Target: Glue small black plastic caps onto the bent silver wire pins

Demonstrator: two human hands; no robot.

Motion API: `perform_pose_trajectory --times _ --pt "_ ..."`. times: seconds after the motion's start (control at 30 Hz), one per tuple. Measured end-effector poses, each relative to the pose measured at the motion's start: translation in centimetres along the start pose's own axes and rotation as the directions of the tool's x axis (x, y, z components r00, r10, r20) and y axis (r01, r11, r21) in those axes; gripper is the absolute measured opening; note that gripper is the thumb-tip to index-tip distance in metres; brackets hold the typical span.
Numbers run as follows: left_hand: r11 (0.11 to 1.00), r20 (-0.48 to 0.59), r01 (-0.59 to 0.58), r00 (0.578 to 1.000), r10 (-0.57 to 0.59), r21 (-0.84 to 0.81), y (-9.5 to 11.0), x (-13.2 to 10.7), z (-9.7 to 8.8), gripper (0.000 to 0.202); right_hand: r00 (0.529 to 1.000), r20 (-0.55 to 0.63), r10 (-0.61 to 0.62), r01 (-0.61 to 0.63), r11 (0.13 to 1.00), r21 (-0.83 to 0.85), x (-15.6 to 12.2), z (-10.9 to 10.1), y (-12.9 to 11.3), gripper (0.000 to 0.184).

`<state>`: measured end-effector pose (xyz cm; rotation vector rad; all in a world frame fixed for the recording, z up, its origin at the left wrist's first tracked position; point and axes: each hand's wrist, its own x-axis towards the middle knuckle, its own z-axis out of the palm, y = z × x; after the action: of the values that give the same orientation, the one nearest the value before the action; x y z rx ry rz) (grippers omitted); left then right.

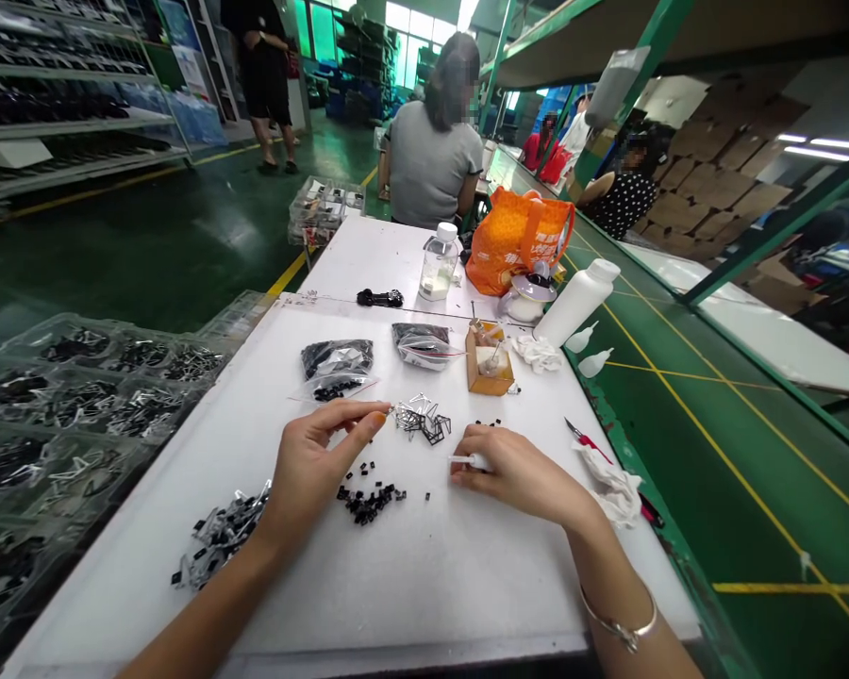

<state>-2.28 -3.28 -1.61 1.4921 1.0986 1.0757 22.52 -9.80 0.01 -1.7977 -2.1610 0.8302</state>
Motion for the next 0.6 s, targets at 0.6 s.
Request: perform_pose_trajectory --times 0.6 --pt "0.996 0.002 0.028 1.0 -0.028 -0.079 0.2 0.1 -0.1 0.035 0.999 -0.026 -0.026 0.029 0.993 0.114 0.2 0.5 -0.3 0.007"
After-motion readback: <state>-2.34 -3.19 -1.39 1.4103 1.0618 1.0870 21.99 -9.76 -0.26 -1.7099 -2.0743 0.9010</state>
